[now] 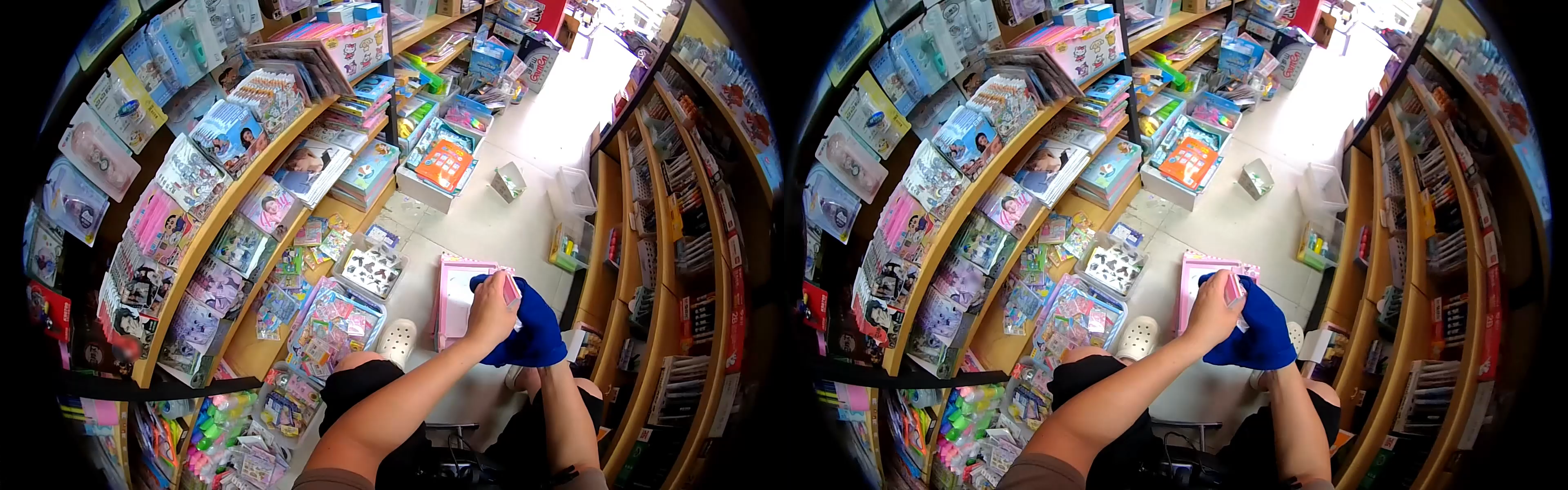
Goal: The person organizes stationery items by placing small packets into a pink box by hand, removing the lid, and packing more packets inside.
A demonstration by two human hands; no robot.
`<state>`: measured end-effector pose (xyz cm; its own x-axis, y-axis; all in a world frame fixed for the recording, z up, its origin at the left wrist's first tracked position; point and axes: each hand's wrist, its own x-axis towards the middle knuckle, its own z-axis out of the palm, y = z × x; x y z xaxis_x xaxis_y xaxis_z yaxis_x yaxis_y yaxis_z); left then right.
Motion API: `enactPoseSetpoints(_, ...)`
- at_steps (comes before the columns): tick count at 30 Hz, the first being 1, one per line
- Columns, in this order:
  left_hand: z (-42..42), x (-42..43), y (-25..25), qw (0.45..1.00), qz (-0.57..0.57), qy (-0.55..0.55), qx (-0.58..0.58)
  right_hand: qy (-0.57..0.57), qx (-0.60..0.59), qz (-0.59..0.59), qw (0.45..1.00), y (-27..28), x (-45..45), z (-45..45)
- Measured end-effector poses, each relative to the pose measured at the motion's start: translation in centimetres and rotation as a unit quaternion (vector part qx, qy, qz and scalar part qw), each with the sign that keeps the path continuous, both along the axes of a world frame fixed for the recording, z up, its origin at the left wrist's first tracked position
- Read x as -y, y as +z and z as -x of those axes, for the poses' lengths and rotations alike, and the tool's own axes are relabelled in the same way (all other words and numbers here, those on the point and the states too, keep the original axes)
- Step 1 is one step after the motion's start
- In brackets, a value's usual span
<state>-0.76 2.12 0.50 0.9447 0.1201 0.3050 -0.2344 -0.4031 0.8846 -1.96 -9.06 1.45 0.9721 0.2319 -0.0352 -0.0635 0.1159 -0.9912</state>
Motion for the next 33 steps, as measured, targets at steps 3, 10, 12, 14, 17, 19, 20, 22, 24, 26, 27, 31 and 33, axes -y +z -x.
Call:
enactPoseSetpoints(3, 0.0, -1.2, 1.1, 0.984, 0.084, -0.059, -0.145, -0.018, 0.286, 0.385, 0.877, -0.3, 0.2, -0.2)
enactPoseSetpoints(10, -0.7, -1.9, 2.0, 0.973, 0.161, -0.06, -0.156, -0.138, 0.273, 0.551, 0.777, 0.3, 0.4, -1.9)
enactPoseSetpoints(12, -0.8, -2.1, 2.1, 0.975, 0.162, -0.024, -0.15, -0.178, 0.295, 0.579, 0.739, 1.2, 0.8, -2.2)
enactPoseSetpoints(14, -1.3, -2.7, 2.1, 0.978, 0.166, -0.01, -0.125, -0.203, 0.197, 0.467, 0.838, 2.7, 0.7, -2.2)
enactPoseSetpoints(17, -1.1, -3.4, 2.2, 0.971, 0.111, -0.068, -0.203, -0.236, -0.123, 0.011, 0.964, 5.7, 0.1, -1.6)
enactPoseSetpoints(19, -0.5, -2.9, 1.5, 0.961, 0.071, -0.131, -0.231, -0.14, 0.095, 0.337, 0.926, 3.2, 0.4, -1.9)
enactPoseSetpoints(20, -0.2, -2.7, 1.0, 0.954, 0.05, -0.162, -0.246, -0.06, 0.175, 0.48, 0.857, 3.2, 0.1, -1.7)
enactPoseSetpoints(22, 0.0, -2.3, -0.3, 0.95, 0.069, -0.196, -0.234, -0.007, 0.286, 0.482, 0.828, 3.5, -1.4, -1.4)
enactPoseSetpoints(24, 0.2, -2.0, -0.6, 0.943, 0.068, -0.204, -0.253, 0.021, 0.336, 0.405, 0.85, 4.0, -1.8, -1.6)
enactPoseSetpoints(26, -0.1, -2.2, -1.3, 0.924, 0.088, -0.256, -0.272, 0.091, 0.4, 0.436, 0.801, 4.0, -1.0, -1.4)
enactPoseSetpoints(27, -0.2, -2.2, -2.0, 0.913, 0.124, -0.271, -0.277, 0.078, 0.403, 0.485, 0.772, 3.8, -0.8, -1.3)
enactPoseSetpoints(31, -0.1, -2.5, -0.1, 0.889, 0.187, -0.298, -0.293, 0.036, 0.376, 0.49, 0.786, 4.5, -0.4, -0.6)
enactPoseSetpoints(33, 0.1, -2.5, 1.8, 0.868, 0.22, -0.311, -0.319, 0.002, 0.342, 0.508, 0.791, 5.0, 0.3, -0.4)
